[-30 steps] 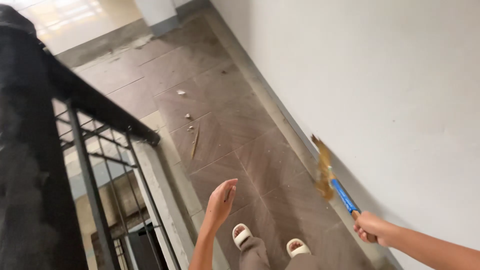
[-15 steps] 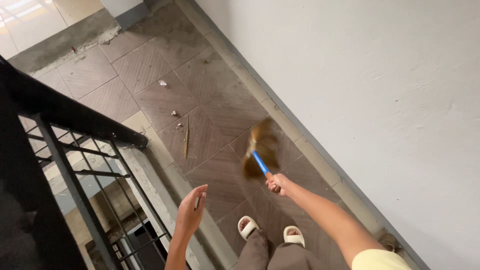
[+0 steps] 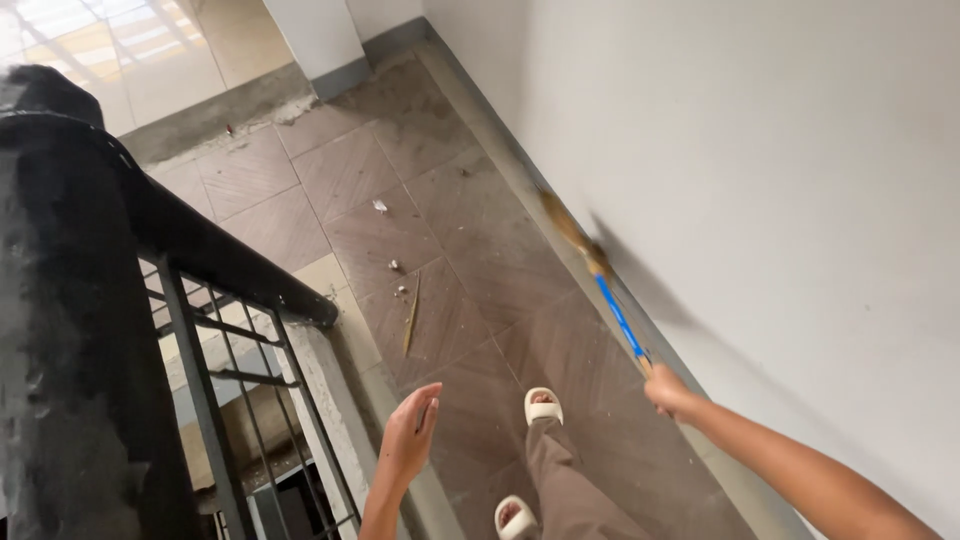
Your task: Sweep the hallway floor using a broom.
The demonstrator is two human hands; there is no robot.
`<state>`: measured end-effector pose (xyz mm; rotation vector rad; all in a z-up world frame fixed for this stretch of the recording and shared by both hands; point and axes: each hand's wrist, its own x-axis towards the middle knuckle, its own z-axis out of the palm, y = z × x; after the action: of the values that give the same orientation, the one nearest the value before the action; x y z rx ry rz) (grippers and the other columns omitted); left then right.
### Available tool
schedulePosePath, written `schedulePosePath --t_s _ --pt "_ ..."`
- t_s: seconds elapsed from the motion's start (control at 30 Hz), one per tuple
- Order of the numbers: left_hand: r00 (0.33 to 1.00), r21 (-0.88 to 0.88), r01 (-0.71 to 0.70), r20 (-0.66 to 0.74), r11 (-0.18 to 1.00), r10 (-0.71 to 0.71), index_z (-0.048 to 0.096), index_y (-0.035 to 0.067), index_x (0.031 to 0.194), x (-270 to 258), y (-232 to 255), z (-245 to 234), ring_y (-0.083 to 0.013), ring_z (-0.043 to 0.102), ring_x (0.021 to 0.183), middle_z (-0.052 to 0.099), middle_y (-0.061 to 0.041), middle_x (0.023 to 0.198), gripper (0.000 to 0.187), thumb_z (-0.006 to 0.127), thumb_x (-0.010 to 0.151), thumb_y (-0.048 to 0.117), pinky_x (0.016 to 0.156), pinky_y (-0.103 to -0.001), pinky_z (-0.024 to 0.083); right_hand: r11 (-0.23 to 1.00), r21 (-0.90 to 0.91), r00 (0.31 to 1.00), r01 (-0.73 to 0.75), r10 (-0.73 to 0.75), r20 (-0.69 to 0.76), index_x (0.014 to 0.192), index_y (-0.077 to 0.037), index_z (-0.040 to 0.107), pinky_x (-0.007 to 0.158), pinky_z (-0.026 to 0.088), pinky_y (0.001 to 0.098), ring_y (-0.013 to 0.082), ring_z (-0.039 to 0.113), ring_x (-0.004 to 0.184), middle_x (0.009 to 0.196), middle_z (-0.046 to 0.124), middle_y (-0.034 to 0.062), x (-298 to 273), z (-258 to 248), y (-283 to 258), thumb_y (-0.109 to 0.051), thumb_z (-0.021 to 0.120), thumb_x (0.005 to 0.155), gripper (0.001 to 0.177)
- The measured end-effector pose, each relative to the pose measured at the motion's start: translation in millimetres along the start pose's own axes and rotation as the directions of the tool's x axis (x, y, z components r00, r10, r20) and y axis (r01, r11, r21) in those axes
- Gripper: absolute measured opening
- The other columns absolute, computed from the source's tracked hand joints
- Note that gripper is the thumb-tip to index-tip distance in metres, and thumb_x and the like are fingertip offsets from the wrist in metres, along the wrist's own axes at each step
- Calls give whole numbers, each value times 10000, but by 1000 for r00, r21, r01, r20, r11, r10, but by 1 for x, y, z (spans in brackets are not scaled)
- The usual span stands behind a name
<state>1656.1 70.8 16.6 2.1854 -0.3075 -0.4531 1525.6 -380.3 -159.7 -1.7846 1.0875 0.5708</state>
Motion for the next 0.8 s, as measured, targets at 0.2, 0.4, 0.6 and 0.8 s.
schedulePosePath --t_s 0.2,0.4,0.6,0.8 --pt "988 -36 52 -143 998 -56 678 80 1265 47 -5 -4 -228 710 1169 752 -103 1223 329 562 991 220 966 -354 535 841 437 943 -319 236 235 836 7 466 338 278 308 148 398 422 600 452 79 192 56 16 80 477 922 113" --pt "966 14 129 -228 992 -123 687 82 1265 107 13 -12 -231 696 1177 747 -97 1240 334 562 998 239 977 -355 525 784 447 839 -430 166 517 800 -5 473 342 350 276 128 411 414 605 479 83 260 137 -122 34 458 919 127" --pt "953 -1 101 -289 995 -97 689 66 1248 154 29 -10 -238 715 1143 753 -109 1211 335 575 982 233 960 -358 540 821 423 738 -384 -3 675 965 5 549 317 262 189 36 345 422 644 446 -1 263 66 -235 11 500 912 73" --pt "968 -8 133 -211 991 -132 667 75 1261 201 47 -24 -254 695 1159 728 -116 1236 314 571 997 216 964 -366 526 956 294 915 14 -131 381 1287 18 569 368 333 226 63 404 476 726 524 33 170 -34 -303 51 548 932 357"
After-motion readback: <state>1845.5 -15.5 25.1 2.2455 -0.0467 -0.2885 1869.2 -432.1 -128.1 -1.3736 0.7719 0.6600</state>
